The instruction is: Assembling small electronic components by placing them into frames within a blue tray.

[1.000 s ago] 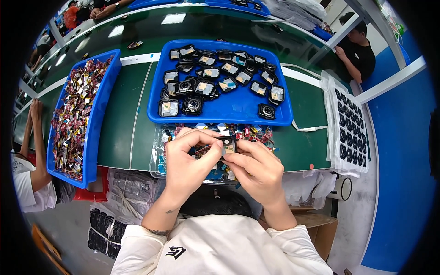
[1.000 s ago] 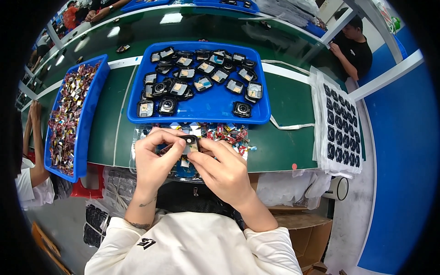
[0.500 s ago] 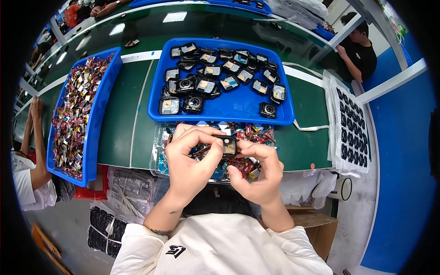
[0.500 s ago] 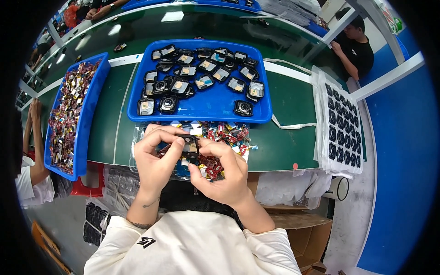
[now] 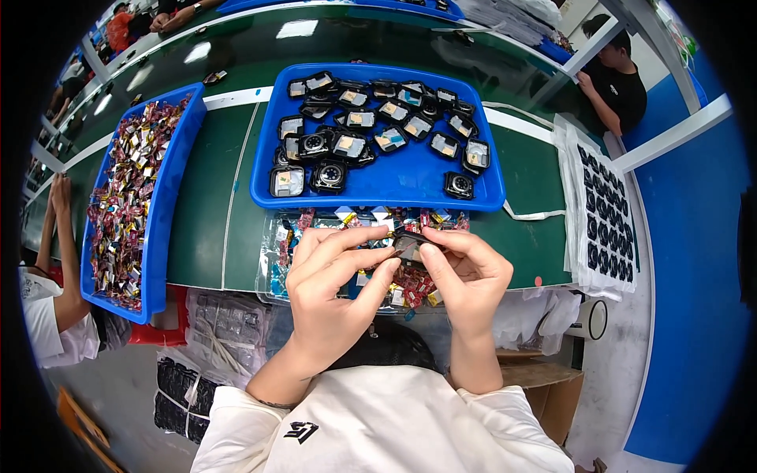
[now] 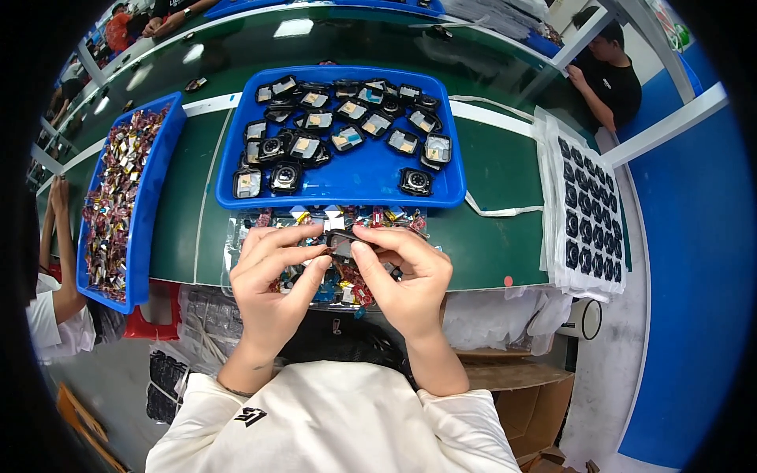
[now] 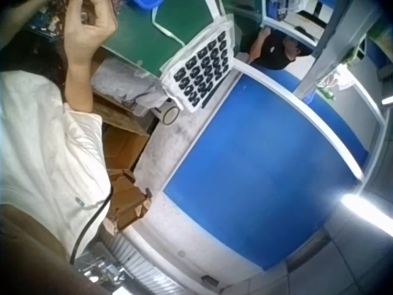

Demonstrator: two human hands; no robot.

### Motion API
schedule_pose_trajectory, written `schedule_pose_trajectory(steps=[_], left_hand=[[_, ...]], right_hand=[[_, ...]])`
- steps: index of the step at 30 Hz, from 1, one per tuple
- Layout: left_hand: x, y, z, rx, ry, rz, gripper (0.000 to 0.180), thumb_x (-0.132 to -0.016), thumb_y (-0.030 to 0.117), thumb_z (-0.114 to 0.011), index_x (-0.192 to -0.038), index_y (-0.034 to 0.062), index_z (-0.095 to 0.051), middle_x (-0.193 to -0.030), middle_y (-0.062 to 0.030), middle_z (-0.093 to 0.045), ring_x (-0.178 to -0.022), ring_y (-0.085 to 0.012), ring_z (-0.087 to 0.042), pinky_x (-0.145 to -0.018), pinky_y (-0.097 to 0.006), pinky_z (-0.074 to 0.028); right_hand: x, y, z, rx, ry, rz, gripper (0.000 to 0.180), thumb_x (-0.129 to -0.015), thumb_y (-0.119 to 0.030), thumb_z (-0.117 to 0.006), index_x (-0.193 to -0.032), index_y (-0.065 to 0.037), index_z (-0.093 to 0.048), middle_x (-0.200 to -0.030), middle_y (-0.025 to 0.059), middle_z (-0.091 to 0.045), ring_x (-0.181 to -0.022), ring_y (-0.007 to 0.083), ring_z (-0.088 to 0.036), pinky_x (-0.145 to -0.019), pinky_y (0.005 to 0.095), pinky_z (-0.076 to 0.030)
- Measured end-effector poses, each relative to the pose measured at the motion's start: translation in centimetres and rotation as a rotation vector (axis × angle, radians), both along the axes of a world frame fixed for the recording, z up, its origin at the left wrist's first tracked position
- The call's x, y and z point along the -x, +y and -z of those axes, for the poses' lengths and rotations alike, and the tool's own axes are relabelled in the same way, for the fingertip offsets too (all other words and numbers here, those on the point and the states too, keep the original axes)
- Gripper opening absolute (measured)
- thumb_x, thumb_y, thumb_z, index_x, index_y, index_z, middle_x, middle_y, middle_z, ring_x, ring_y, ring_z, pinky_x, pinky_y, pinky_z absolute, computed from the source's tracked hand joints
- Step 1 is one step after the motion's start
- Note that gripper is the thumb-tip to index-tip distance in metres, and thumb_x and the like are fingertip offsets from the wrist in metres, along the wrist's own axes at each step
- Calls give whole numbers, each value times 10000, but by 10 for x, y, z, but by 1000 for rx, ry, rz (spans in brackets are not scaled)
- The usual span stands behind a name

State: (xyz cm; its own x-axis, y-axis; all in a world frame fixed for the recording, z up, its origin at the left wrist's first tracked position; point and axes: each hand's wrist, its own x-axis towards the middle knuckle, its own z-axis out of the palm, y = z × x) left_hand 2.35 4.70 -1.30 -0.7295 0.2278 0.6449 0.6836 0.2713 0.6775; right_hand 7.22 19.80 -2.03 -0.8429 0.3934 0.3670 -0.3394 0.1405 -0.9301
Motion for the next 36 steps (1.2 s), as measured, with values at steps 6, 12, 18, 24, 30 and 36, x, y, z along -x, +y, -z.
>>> schedule_pose_trajectory(steps=[6, 12, 18, 24, 30, 36], left_hand=[[-4, -4, 0, 10, -126, 28, 153, -654, 38, -770, -791, 58, -706, -745, -51, -648, -707, -179, -567, -628, -295, -408], [-7, -8, -5, -65, -363, 212, 129, -704, 68, -764, -818, 44, -709, -765, -53, -675, -672, -145, -566, -595, -260, -426], [-5, -11, 5, -167, -523, 272, 122, -751, 88, -751, -854, 33, -715, -785, -45, -683, -683, -89, -565, -586, -218, -420], [-7, -9, 8, -388, -765, 299, 177, -760, 75, -750, -904, -1, -680, -792, -36, -679, -656, -57, -561, -598, -200, -406], [-2, -7, 9, -297, -594, 206, 180, -730, 71, -771, -854, 9, -656, -722, -10, -646, -624, -38, -545, -564, -197, -364], [2, -11, 9, -270, -559, 175, 168, -705, 48, -775, -803, 24, -641, -659, 7, -591, -566, -25, -473, -508, -191, -326]], right_hand=[[0, -1, -6, 254, -75, -147, 256, -785, 71, -660, -1037, 62, -621, -922, 112, -663, -792, 105, -635, -681, 213, -532], [-2, 1, -2, 164, -94, -156, 200, -780, 75, -651, -979, 58, -642, -901, 90, -657, -770, 87, -612, -660, 201, -502], [-3, -8, 0, -25, -60, 8, 223, -727, 78, -653, -939, 13, -684, -846, 69, -673, -714, 76, -609, -622, 195, -482], [-2, -5, 3, -147, -9, -42, 226, -717, 65, -663, -935, 12, -685, -849, 88, -683, -763, 124, -652, -669, 221, -511], [-6, -8, -6, -27, -47, -107, 223, -737, 42, -718, -946, 47, -640, -900, 103, -674, -798, 142, -666, -715, 245, -546], [5, 13, -13, -129, -71, -184, 173, -776, 20, -706, -937, 40, -645, -868, 79, -684, -759, 121, -658, -659, 228, -544]])
